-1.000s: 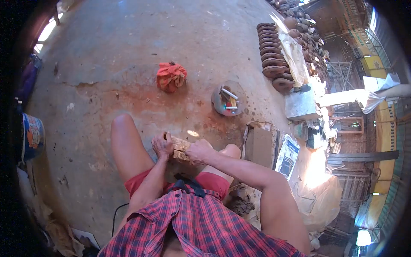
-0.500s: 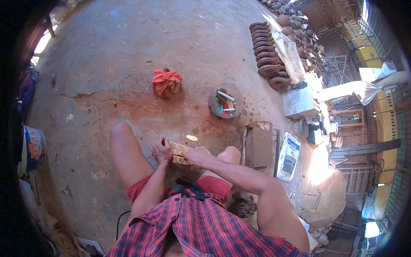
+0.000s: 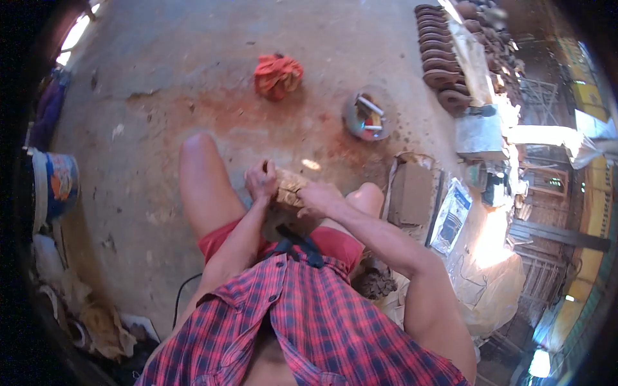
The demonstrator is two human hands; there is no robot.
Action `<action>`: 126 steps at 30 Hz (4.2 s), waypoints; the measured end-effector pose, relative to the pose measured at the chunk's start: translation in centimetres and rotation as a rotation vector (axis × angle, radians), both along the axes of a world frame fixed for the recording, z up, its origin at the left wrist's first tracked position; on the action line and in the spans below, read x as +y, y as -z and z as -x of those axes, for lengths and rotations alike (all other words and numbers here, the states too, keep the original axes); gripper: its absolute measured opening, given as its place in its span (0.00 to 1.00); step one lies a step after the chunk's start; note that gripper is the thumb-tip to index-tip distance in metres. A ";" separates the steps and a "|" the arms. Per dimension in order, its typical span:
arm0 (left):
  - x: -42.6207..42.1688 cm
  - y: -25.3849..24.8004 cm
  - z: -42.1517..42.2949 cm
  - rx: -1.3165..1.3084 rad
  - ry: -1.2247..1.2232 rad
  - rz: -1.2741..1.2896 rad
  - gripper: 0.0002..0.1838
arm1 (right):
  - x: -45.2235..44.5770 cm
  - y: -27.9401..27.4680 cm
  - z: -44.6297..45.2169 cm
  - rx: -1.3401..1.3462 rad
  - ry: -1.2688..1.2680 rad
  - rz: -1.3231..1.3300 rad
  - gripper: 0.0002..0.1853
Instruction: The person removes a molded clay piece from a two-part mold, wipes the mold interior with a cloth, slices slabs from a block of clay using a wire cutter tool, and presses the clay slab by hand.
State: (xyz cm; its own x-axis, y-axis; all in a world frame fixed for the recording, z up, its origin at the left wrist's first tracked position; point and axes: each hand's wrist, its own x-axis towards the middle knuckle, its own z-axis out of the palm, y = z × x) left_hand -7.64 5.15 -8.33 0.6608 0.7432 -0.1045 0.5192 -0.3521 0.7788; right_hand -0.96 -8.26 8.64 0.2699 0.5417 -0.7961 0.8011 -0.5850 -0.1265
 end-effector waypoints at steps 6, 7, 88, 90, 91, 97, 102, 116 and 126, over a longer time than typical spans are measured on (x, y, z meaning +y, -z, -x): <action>0.2 -1.2 0.0 -0.019 -0.023 0.045 0.15 | 0.2 -1.0 1.4 0.144 0.532 -0.190 0.23; 0.2 -1.4 -0.1 -0.014 -0.027 0.046 0.15 | 0.4 -1.2 1.7 0.149 0.529 -0.188 0.23; 0.4 -20.3 -6.3 -0.031 0.923 0.707 0.34 | -16.5 -9.7 3.5 -0.794 1.406 -1.285 0.14; 2.4 -17.1 -5.7 -0.094 0.749 0.633 0.30 | -24.2 -8.1 6.2 -0.930 1.647 -1.071 0.17; 3.5 -15.8 -5.2 -0.086 0.695 0.566 0.28 | -29.9 -5.3 8.3 -1.134 1.447 -0.828 0.19; 4.3 -11.0 0.2 0.085 0.643 0.419 0.21 | -39.1 2.7 18.5 -1.148 1.625 0.121 0.24; 1.4 -11.1 2.8 0.057 0.650 0.322 0.18 | -23.6 -1.0 11.3 -1.191 1.418 -0.690 0.18; -1.3 -11.4 3.5 -0.066 0.539 -0.085 0.18 | -1.7 7.9 10.2 -0.317 1.356 -0.971 0.38; -3.5 -11.6 3.9 -0.070 0.450 -0.258 0.14 | -1.0 8.9 9.6 -0.352 1.346 -1.169 0.31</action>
